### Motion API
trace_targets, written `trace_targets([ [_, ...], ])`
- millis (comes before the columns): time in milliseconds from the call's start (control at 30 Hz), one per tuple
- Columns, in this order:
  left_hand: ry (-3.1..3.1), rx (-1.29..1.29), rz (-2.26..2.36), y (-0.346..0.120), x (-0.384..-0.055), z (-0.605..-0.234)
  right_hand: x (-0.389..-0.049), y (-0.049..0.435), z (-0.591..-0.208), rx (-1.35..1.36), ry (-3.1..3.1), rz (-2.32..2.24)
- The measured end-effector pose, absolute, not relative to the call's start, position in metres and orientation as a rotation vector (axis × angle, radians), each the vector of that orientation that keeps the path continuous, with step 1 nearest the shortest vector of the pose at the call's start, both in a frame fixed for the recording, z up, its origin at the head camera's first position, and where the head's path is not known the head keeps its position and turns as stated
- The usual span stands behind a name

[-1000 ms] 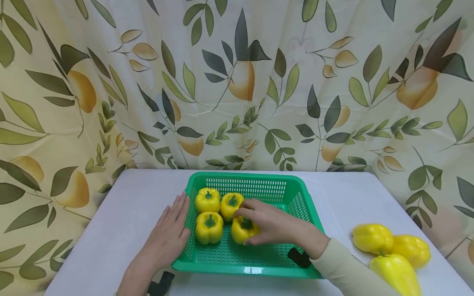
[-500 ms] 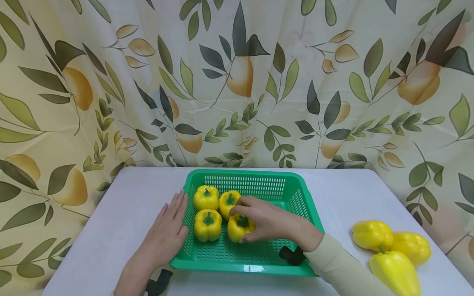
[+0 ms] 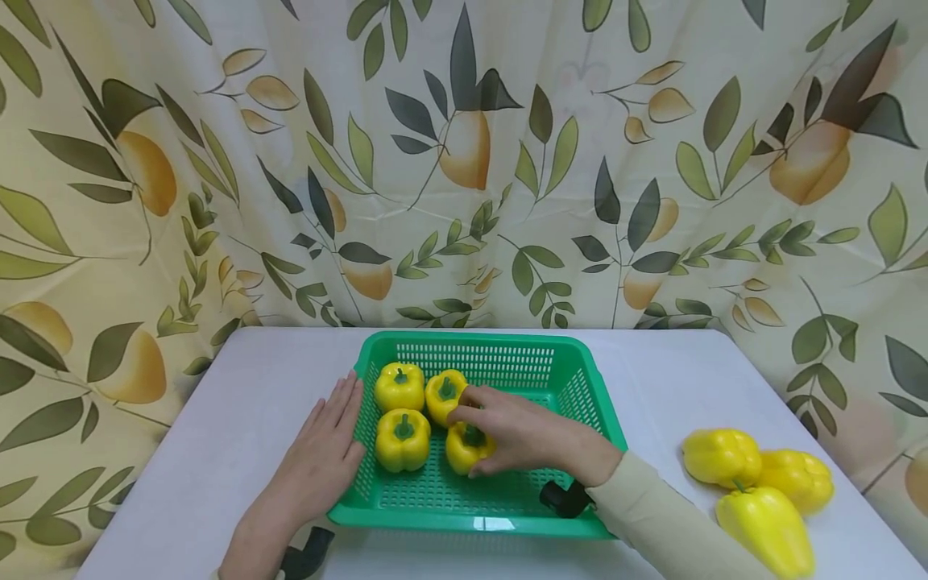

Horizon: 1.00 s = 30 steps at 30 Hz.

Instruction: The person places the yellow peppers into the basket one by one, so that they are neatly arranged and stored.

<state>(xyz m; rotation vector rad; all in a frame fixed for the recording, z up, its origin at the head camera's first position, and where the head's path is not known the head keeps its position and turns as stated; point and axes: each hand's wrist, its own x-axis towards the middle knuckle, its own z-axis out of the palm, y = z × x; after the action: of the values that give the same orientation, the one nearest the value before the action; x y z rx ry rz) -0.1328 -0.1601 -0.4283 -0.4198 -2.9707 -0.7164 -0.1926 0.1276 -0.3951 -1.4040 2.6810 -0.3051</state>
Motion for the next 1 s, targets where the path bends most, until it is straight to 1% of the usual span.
trace_targets([
  [167, -2.966, -0.421, -0.718, -0.1597, -0.1336, -0.4286, -0.1943, 0.1297, -0.3972, -1.387, 2.661, -0.324],
  [600, -2.968, -0.419, -0.73, -0.16, -0.134, -0.4288, -0.1984, 0.1294, -0.402, -1.455, 2.663, -0.366],
  [1000, -2.959, -0.424, -0.74, -0.1602, -0.1337, -0.4288, -0.1974, 0.1256, -0.3996, -1.375, 2.66, -0.381],
])
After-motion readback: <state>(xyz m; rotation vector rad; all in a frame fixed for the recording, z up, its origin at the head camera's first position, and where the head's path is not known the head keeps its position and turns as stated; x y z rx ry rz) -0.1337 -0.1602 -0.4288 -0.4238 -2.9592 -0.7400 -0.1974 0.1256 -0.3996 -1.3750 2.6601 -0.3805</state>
